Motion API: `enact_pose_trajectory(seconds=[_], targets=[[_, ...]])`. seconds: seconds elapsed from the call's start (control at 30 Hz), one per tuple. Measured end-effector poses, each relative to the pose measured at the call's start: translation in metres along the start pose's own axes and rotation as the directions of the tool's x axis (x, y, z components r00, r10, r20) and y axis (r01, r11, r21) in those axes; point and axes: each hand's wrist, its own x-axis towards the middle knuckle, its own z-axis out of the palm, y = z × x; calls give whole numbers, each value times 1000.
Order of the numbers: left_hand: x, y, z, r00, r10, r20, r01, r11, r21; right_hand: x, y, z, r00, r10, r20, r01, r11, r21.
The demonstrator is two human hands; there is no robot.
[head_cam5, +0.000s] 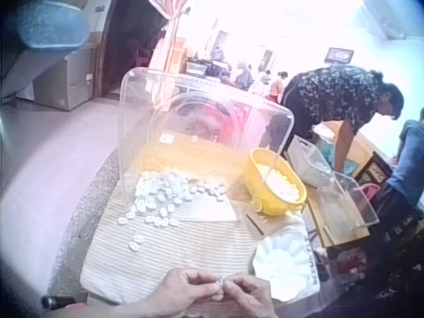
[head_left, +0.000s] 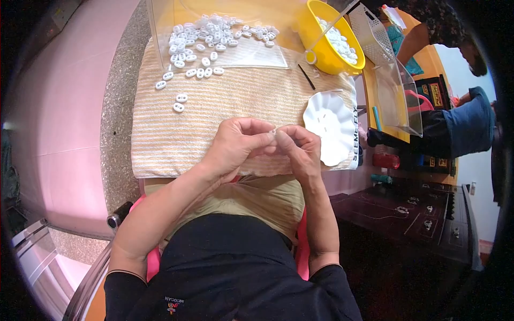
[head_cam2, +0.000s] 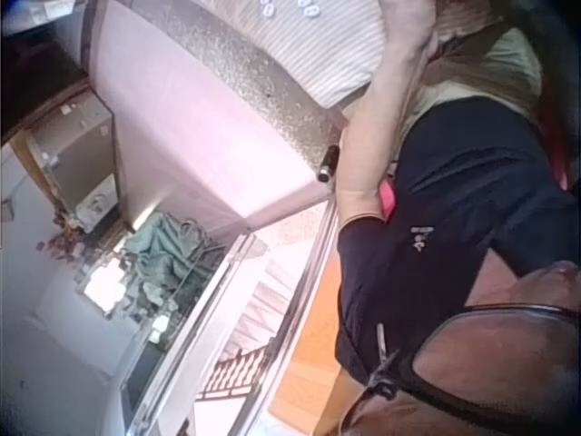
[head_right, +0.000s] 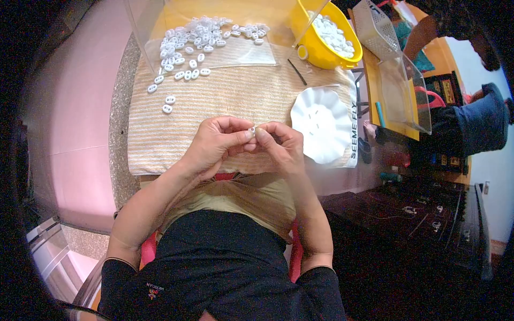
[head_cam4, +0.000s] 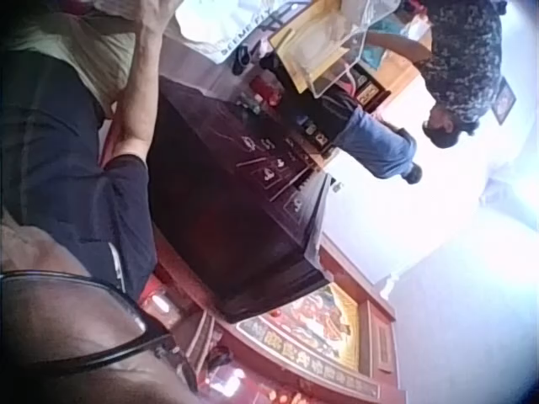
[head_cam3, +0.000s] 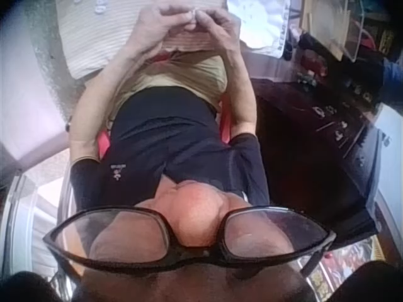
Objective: The recorder is picking up, inspecting, and sorting small white plastic components at a workbench.
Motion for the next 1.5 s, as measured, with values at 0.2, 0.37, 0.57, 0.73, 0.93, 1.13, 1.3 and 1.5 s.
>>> enact_pose_trajectory(seconds=[0.2, 0.37, 0.57, 0.73, 0.93, 1.13, 1.3, 1.5], targets=[[-3, -1, 6, 997, 70, -35, -66, 993, 98, 0, 2, 0, 1000, 28, 1, -28, 998, 48], [-2, 2, 4, 995, 97, -31, -94, 992, 85, 3, -3, 2, 999, 38, 23, -41, 989, 144], [-3, 5, 5, 999, 37, 5, -36, 997, -64, 3, -19, 4, 991, 133, -12, -128, 971, 200], [-4, 10, 5, 1000, -11, -5, 11, 992, -129, 7, -19, -3, 994, 107, 31, -110, 987, 118], [-3, 15, 2, 1000, -10, -10, 8, 989, -148, 16, -31, -3, 993, 117, 31, -116, 993, -15], [-3, 23, 0, 999, 20, -29, -26, 973, -228, 43, -50, -15, 979, 70, 194, -21, 969, -247], [-2, 30, -2, 995, 44, -91, -65, 967, -245, 103, -53, -15, 986, 68, 153, -10, 935, -355], [0, 38, -12, 986, 76, -148, -114, 958, -264, 174, -43, 27, 971, -99, 219, 217, 752, -622]])
